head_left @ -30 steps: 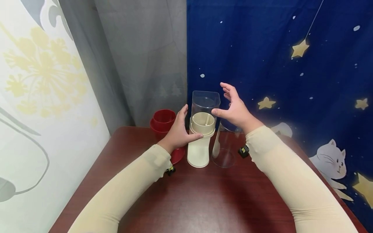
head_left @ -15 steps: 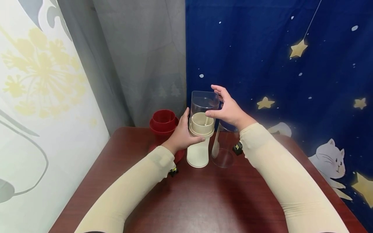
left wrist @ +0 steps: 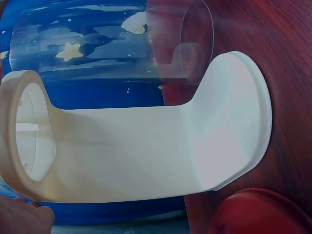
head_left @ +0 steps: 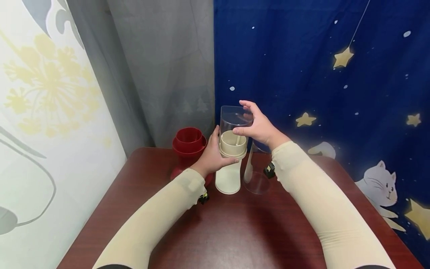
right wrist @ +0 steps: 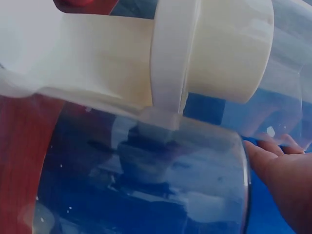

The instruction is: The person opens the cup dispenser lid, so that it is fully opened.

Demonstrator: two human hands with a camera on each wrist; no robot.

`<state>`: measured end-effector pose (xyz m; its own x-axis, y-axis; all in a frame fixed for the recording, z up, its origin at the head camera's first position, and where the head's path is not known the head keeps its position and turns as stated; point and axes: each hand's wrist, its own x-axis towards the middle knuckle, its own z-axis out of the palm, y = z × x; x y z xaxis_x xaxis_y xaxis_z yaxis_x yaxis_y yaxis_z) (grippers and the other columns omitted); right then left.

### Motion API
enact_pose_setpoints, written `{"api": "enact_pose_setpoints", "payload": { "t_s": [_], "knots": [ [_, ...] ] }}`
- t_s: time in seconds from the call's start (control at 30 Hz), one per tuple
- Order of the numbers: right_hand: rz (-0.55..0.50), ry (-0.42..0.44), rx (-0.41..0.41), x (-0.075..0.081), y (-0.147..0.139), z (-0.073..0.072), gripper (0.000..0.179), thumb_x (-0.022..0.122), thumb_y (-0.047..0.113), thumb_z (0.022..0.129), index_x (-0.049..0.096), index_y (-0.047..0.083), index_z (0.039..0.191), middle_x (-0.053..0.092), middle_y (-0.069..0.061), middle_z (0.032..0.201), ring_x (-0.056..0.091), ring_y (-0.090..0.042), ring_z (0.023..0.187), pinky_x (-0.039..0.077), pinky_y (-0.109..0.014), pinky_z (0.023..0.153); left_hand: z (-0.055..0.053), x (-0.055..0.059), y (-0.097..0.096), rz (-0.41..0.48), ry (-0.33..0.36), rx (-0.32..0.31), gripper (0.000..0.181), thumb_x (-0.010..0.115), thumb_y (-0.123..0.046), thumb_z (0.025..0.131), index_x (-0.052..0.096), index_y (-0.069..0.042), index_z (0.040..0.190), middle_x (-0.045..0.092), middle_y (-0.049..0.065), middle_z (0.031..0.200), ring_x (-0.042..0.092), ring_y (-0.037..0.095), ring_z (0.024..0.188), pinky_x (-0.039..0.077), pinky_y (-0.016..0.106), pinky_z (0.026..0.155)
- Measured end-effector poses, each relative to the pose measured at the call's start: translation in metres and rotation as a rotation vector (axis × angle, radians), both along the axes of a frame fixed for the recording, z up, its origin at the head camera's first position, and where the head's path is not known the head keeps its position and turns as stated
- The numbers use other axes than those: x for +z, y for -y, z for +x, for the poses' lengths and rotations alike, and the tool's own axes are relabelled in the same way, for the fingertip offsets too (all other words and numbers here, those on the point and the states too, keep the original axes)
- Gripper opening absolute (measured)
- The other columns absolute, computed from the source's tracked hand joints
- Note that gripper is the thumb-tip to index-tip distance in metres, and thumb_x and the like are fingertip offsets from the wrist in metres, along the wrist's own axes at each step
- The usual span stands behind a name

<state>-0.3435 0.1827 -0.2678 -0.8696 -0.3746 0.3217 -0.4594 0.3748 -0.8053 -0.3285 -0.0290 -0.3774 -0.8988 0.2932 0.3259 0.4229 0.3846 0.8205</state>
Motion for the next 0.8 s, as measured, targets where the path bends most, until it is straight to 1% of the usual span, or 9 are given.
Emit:
{"api": "enact_pose_setpoints", "payload": {
  "t_s": [0.07, 0.13, 0.27, 0.4, 0.53, 0.67, 0.8],
  "knots": [
    [0.003, 0.006, -0.006, -0.001, 0.0, 0.0, 0.1, 0.089, 0.021, 0.084, 0.03, 0.023, 0.164, 0.03, -0.014, 0.167, 0.039, -0.035, 0.153, 0.044, -0.059, 0.116, -0.002, -0.001, -0.001, -0.002, -0.002, 0.007, 0.14, 0.095, -0.041, 0.074, -0.004, -0.016, 0.17, 0.018, 0.016, 0.172, 0.03, 0.034, 0.156, 0.033, 0.054, 0.125],
    [0.002, 0.008, -0.007, -0.001, 0.0, 0.0, 0.098, 0.088, 0.019, 0.084, 0.03, 0.023, 0.163, 0.032, -0.014, 0.165, 0.04, -0.034, 0.153, 0.044, -0.06, 0.116, -0.003, -0.001, -0.002, -0.004, -0.001, 0.011, 0.141, 0.095, -0.042, 0.074, -0.004, -0.016, 0.17, 0.017, 0.017, 0.172, 0.029, 0.035, 0.157, 0.033, 0.054, 0.125],
    [-0.02, 0.016, 0.008, -0.003, -0.001, -0.001, 0.095, 0.087, 0.019, 0.084, 0.033, 0.023, 0.162, 0.035, -0.013, 0.163, 0.041, -0.033, 0.153, 0.044, -0.06, 0.116, -0.005, -0.004, -0.003, 0.004, 0.004, 0.01, 0.144, 0.096, -0.043, 0.072, -0.006, -0.018, 0.17, 0.016, 0.016, 0.173, 0.028, 0.034, 0.157, 0.034, 0.054, 0.125],
    [-0.036, 0.03, 0.026, -0.003, -0.003, -0.003, 0.092, 0.085, 0.019, 0.084, 0.035, 0.021, 0.16, 0.035, -0.013, 0.163, 0.039, -0.031, 0.154, 0.043, -0.061, 0.117, -0.008, -0.009, -0.003, 0.018, 0.01, 0.007, 0.148, 0.097, -0.044, 0.068, -0.007, -0.019, 0.17, 0.016, 0.015, 0.173, 0.027, 0.034, 0.158, 0.033, 0.056, 0.124],
    [-0.045, 0.037, 0.034, -0.004, -0.004, -0.002, 0.09, 0.084, 0.02, 0.084, 0.036, 0.021, 0.16, 0.034, -0.013, 0.163, 0.036, -0.031, 0.155, 0.04, -0.062, 0.119, -0.011, -0.015, -0.004, 0.024, 0.02, 0.014, 0.151, 0.097, -0.046, 0.066, -0.01, -0.025, 0.17, 0.015, 0.013, 0.174, 0.027, 0.034, 0.158, 0.034, 0.057, 0.124],
    [-0.058, 0.039, 0.052, -0.005, -0.002, -0.001, 0.093, 0.084, 0.024, 0.082, 0.035, 0.02, 0.161, 0.033, -0.012, 0.164, 0.036, -0.031, 0.155, 0.038, -0.062, 0.12, -0.014, -0.018, -0.005, 0.041, 0.031, 0.023, 0.153, 0.099, -0.044, 0.064, -0.011, -0.028, 0.169, 0.016, 0.01, 0.175, 0.027, 0.031, 0.158, 0.035, 0.057, 0.123],
    [-0.087, 0.041, 0.063, -0.006, -0.001, 0.0, 0.097, 0.085, 0.026, 0.081, 0.032, 0.016, 0.161, 0.031, -0.015, 0.164, 0.037, -0.033, 0.154, 0.039, -0.063, 0.119, -0.015, -0.019, -0.005, 0.054, 0.03, 0.013, 0.154, 0.1, -0.043, 0.063, -0.01, -0.027, 0.169, 0.018, 0.01, 0.174, 0.028, 0.03, 0.158, 0.035, 0.056, 0.124]
  ]
}}
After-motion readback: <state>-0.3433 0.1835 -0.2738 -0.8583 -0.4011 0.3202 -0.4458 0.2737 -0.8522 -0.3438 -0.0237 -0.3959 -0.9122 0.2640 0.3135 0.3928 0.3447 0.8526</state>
